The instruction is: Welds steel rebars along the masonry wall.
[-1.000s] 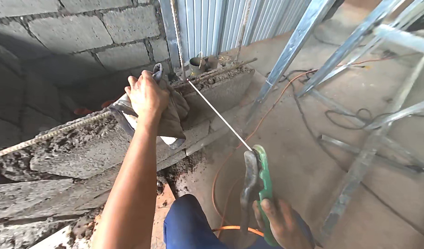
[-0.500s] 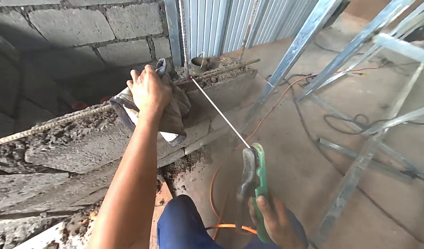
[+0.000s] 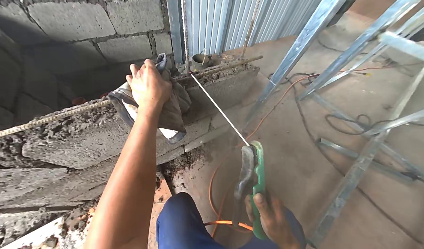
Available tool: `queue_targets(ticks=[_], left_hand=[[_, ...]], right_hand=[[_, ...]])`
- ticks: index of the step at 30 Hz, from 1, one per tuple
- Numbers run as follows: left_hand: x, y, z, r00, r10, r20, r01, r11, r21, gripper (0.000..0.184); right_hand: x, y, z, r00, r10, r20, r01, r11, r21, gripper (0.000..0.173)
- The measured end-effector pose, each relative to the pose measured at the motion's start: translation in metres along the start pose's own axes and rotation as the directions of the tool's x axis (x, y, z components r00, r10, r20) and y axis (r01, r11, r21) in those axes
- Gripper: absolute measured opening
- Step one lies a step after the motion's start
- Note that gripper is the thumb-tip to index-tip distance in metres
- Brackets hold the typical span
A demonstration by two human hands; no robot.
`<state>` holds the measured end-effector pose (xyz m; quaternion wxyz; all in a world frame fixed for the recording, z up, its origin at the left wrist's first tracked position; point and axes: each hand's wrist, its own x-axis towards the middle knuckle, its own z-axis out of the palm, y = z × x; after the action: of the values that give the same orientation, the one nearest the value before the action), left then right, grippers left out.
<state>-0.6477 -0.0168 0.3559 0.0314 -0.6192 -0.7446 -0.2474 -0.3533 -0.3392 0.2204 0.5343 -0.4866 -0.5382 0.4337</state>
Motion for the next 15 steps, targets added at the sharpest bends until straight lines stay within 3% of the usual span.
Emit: queue_targets(ticks=[15], left_hand=[[-0.0010, -0.0001, -0.0028, 1.000, -0.007, 0.007, 0.007, 1.000, -0.015, 0.058]], right_hand=[[-0.0020, 0.0017, -0.0002, 0.999, 0.031, -0.011, -0.031, 1.000, 0.001, 0.055]])
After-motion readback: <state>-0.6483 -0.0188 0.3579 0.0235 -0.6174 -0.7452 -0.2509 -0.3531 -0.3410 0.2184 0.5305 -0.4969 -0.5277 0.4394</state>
